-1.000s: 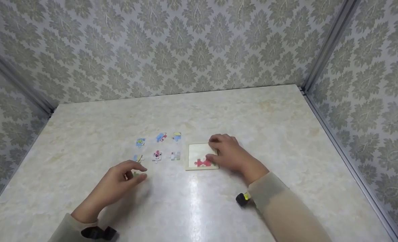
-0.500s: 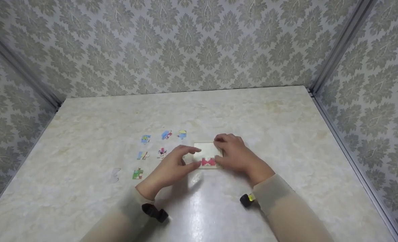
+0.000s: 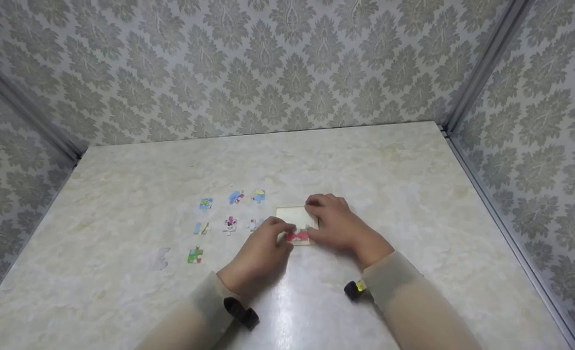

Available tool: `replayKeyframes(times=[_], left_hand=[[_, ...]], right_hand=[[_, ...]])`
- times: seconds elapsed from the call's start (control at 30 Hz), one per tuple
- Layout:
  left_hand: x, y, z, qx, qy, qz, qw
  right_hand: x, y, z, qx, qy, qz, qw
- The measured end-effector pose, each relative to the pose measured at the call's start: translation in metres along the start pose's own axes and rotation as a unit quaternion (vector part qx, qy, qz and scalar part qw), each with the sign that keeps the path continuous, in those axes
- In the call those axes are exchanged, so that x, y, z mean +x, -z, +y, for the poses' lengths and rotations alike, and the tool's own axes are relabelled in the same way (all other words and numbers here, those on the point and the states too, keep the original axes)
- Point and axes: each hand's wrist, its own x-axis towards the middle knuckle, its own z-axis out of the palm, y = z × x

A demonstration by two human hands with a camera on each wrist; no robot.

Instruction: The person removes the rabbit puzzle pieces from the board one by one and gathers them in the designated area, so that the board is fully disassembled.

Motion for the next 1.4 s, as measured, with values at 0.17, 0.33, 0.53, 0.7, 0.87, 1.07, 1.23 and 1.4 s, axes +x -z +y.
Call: replayKeyframes(times=[0.17, 0.33, 0.53, 0.7, 0.87, 1.07, 1.23, 1.4], left_hand=[[-0.0008, -0.0004, 0.0029, 0.022, 0.007, -0.004, 0.9997], [0.001, -0.0005, 0.0053, 0.018, 0.018, -0.014, 0.9996], [0.0017, -0.0008, 0.0071, 0.024, 0.014, -0.016, 0.9995], [0.0014, -0.0018, 0.0065, 0.03, 0.009, -0.019, 0.9993], [0.0006, -0.0014, 0.006, 0.006, 0.02, -0.018, 0.9996], [-0.0006, 0.0006, 0.0052, 0.006, 0.005, -0.015, 0.9999], [-0.0005, 0.0016, 0.0026, -0.005, 0.005, -0.013, 0.9999], [0.0, -0.0005, 0.0008, -0.017, 0.008, -0.007, 0.9998]], right_hand=[[0.0012, -0.001, 0.0, 0.005, 0.009, 0.001, 0.9999], [0.0003, 0.0002, -0.0006, 0.008, 0.007, 0.0, 0.9999], [0.0006, 0.0013, -0.002, 0.007, -0.002, -0.002, 1.0], [-0.0008, 0.0001, -0.0008, 0.007, 0.001, -0.001, 1.0], [-0.0005, 0.0002, -0.0019, 0.008, 0.002, -0.002, 1.0], [0.0014, 0.0007, -0.0013, 0.013, 0.005, 0.0, 0.9999], [0.0026, -0.0009, -0.0013, 0.012, 0.0, -0.001, 0.9999], [0.0018, -0.0019, -0.0009, 0.016, -0.007, -0.008, 0.9998]])
